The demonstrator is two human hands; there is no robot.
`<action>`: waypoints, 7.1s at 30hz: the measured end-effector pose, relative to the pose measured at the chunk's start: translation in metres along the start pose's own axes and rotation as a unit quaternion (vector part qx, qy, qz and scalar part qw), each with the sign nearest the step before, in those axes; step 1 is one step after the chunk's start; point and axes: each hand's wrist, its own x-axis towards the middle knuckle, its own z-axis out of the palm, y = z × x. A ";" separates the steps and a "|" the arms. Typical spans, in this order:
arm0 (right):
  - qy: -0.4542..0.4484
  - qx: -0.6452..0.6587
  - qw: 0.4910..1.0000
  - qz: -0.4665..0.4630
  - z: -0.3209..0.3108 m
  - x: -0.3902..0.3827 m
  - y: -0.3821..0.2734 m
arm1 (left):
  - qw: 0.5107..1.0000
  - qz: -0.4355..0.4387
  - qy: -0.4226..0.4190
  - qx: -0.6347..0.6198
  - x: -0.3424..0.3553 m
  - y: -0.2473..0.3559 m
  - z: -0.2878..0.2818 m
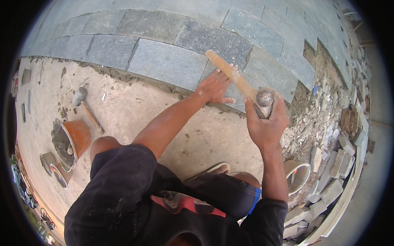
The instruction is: The person applies mortar to the back of a tile using a trowel and then positions the tile onto the floor surface, tapping it into place with a wooden handle.
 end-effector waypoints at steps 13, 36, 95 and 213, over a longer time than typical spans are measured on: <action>-0.018 0.001 0.999 0.039 0.007 -0.003 0.013 | 1.000 0.005 0.013 0.010 -0.004 -0.001 -0.003; -0.071 -0.047 0.995 0.051 0.007 0.007 -0.017 | 0.988 -0.040 0.141 -0.049 -0.039 -0.011 0.014; -0.120 0.044 0.989 -0.073 0.006 -0.041 -0.040 | 0.959 -0.231 0.153 0.065 -0.100 -0.129 -0.027; -0.208 0.128 0.947 -0.209 0.176 0.039 -0.161 | 0.948 -0.215 0.218 0.082 -0.112 -0.131 -0.033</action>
